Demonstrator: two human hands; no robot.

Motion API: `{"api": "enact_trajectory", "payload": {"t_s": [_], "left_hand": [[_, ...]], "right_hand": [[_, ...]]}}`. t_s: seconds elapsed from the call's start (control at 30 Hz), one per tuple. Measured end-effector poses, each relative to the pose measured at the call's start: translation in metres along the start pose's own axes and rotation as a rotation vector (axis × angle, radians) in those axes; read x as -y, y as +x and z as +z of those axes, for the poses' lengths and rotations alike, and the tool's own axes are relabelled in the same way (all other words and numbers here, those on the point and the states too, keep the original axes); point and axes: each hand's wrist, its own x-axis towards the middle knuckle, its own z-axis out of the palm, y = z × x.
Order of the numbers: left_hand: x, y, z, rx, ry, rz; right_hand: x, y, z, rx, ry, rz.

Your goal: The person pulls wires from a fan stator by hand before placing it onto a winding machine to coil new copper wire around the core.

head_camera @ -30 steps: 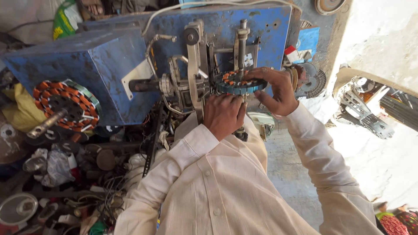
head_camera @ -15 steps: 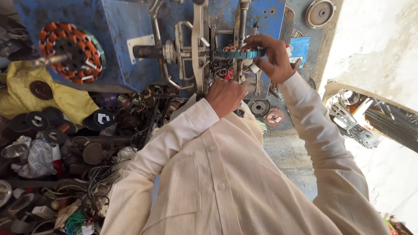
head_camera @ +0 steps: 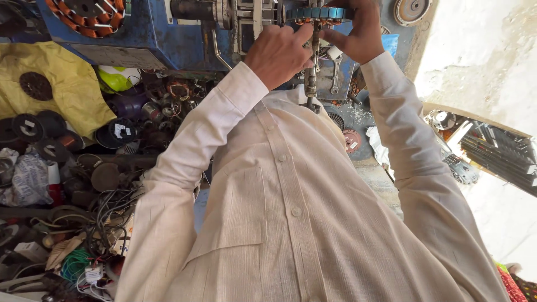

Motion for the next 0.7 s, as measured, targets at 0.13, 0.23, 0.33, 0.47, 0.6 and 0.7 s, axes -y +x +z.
{"api": "enact_trajectory", "payload": {"t_s": [0.13, 0.23, 0.33, 0.47, 0.6, 0.7], "left_hand": [[0.022, 0.008, 0.012, 0.022, -0.053, 0.003], [0.029, 0.019, 0.012, -0.131, -0.05, -0.06], [0.03, 0.026, 0.01, -0.179, -0.031, 0.055], [0.029, 0.019, 0.005, 0.038, -0.017, 0.083], [0.045, 0.024, 0.006, -0.232, 0.003, 0.124], [0.053, 0.039, 0.04, -0.22, -0.047, 0.02]], "right_hand": [[-0.002, 0.0, 0.004, -0.018, -0.138, 0.019], [-0.002, -0.004, 0.006, -0.045, 0.03, -0.013], [0.016, 0.006, 0.007, -0.049, -0.052, -0.011], [0.013, 0.006, 0.01, -0.074, -0.243, -0.001], [0.001, -0.001, 0.012, -0.132, -0.215, 0.015], [0.011, 0.004, 0.013, -0.14, -0.171, 0.016]]}}
